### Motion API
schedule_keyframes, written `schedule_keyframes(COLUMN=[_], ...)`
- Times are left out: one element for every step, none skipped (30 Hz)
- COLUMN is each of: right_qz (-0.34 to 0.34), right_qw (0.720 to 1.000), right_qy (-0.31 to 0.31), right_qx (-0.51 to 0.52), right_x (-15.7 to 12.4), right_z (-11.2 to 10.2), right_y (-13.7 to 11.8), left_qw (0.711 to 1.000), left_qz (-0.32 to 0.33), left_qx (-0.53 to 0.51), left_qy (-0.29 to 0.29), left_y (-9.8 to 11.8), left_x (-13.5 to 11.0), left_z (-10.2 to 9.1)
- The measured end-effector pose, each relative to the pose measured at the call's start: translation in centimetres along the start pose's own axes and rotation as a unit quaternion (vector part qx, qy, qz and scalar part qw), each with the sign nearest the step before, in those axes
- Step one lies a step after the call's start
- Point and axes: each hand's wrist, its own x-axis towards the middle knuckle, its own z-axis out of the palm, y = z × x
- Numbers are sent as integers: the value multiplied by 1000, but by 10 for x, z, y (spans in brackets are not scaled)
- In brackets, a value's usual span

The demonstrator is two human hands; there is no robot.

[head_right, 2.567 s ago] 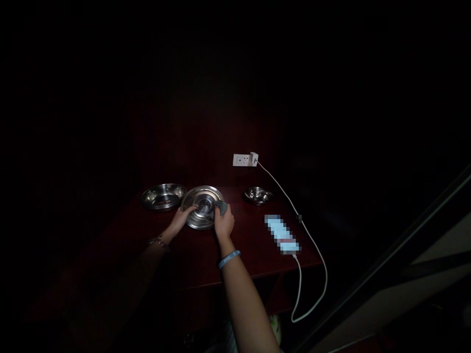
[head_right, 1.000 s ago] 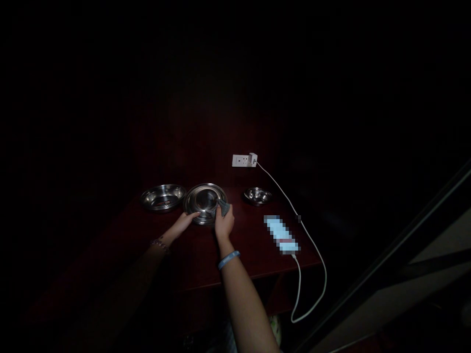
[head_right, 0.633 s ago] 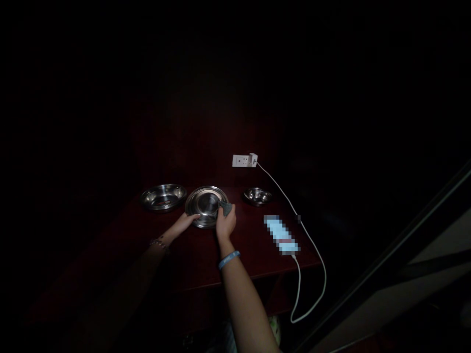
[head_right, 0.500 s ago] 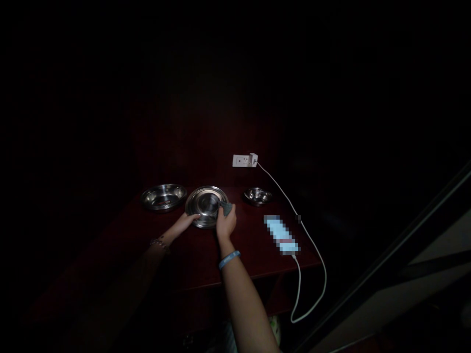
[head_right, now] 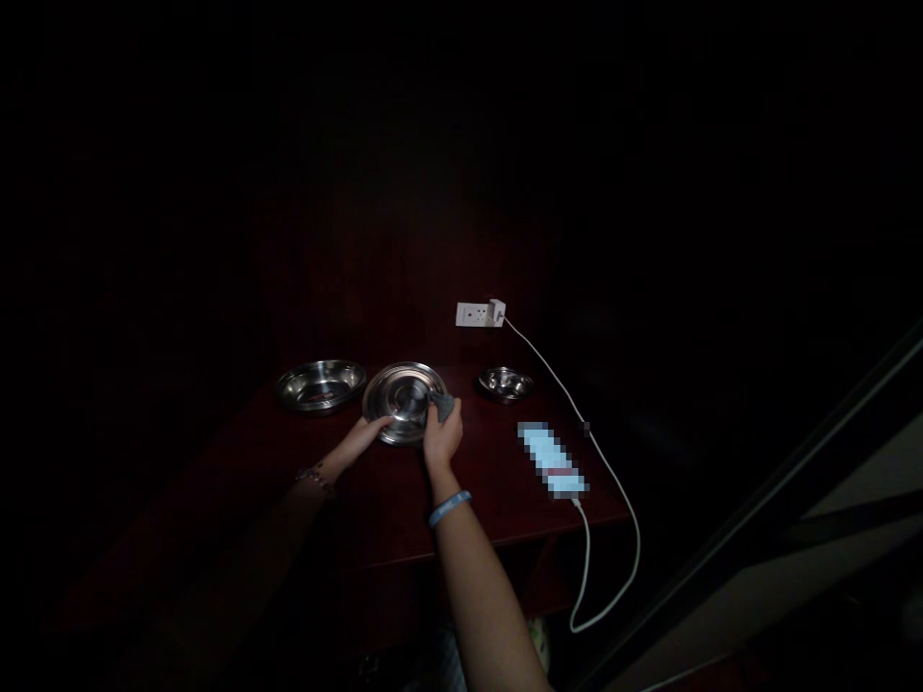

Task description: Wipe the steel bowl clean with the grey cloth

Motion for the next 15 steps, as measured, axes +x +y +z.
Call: schedule_keyframes(right_qz=[0,0,-1,-2,-5,-9,-14,-19,-25,-30,-34,-37,-39,-39,-39], right_qw=[1000,1000,1000,1000,1000,1000,999,999,999,998,998,998,997,997,996], right_qy=[-1,-3,-5,-8,-11,-14,-17,-20,-23,-25,-28,-31,-35,-38,-39], right_qx=[1,4,8,13,19,24,27,31,34,38,42,47,53,59,63], right_x=[0,0,0,0,0,-1,-1,-2,-2,-3,-4,-4,-5,-5,-6], right_z=[0,0,1,1,0,0,0,0,0,-1,-1,-1,-1,-1,-2], right_y=[0,0,1,1,1,0,0,-1,-2,-3,-5,-7,-8,-10,-11], left_qw=[1000,999,999,999,1000,1000,1000,1000,999,999,998,998,997,997,997], left_qz=[-13,-21,-24,-21,-16,-8,0,10,20,30,39,48,56,63,68], left_qx=[-6,-10,-12,-13,-12,-12,-13,-14,-14,-15,-14,-13,-12,-11,-9], left_qy=[14,22,26,24,22,21,21,26,32,40,46,49,51,49,45], left_y=[2,4,7,9,11,13,15,17,18,20,21,21,22,22,23], left_x=[-1,-2,-4,-5,-6,-8,-9,-10,-12,-13,-15,-16,-17,-18,-19], left_z=[1,3,4,4,5,5,5,5,5,4,4,4,3,3,3])
